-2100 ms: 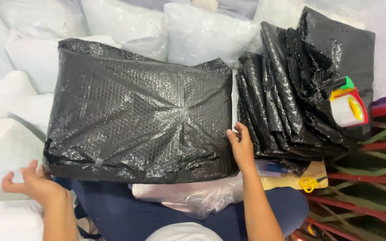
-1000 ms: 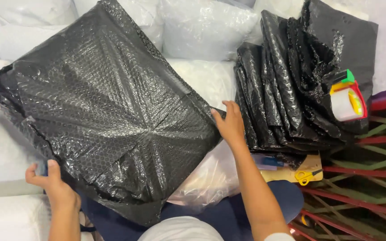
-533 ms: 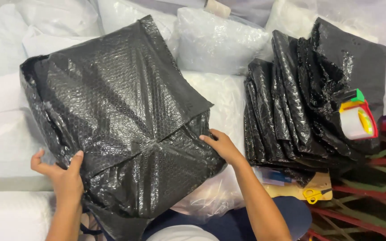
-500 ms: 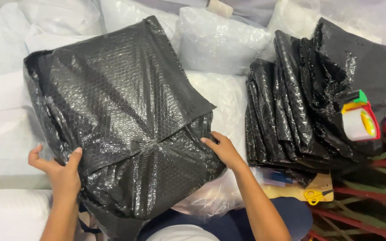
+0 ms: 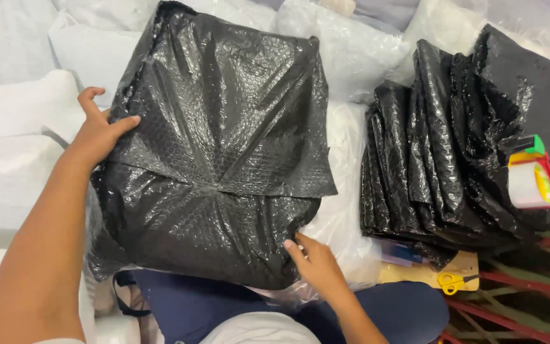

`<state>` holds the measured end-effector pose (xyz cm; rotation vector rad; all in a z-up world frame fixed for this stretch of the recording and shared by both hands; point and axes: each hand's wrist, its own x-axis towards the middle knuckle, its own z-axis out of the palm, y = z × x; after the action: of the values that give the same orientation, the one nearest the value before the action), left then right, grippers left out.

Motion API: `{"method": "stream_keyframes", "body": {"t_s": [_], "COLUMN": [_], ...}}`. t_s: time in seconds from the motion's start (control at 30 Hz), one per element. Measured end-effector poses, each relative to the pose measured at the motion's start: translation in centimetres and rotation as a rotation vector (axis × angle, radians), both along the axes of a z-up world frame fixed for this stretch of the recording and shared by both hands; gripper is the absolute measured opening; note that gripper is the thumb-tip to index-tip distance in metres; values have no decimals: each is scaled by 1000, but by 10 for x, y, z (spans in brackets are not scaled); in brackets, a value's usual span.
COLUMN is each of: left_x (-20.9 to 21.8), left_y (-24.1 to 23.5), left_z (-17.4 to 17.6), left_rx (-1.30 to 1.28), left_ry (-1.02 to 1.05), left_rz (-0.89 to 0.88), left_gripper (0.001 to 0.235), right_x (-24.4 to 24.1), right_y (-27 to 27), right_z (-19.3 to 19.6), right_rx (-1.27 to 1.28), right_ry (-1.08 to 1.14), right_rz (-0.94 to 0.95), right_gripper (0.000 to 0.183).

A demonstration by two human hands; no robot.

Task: Wrapping an item in black bubble wrap and securing it with tape using a handheld dispenser.

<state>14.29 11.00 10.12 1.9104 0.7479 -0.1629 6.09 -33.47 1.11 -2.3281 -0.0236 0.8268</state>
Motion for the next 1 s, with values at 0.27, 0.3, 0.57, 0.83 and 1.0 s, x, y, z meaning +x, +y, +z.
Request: {"method": "stream_keyframes", "body": {"t_s": [0.27,0.3,0.57,0.83,1.0], "left_x": [-70,-87,-171,-151,-115], "left_y": [-16,-16,-52,-25,31], "left_z": [0,-5,-34,-7,17], "left_rx": [100,130,18,100,37], "left_ry": [-156,-221,11,-90,-240], "left_rz": [91,116,308,335,74], "left_gripper": [56,55,74,64,64], "right_x": [184,211,237,182,119], "right_y": [3,13,85,98,89], "right_z": [12,9,18,74,87], "right_rx": [178,286,574,758,926], "right_ry": [-456,-424,152,72,-139], "right_rz": [-205,-256,-534,-738,-992], "right_gripper": [43,56,98,82,72]}}
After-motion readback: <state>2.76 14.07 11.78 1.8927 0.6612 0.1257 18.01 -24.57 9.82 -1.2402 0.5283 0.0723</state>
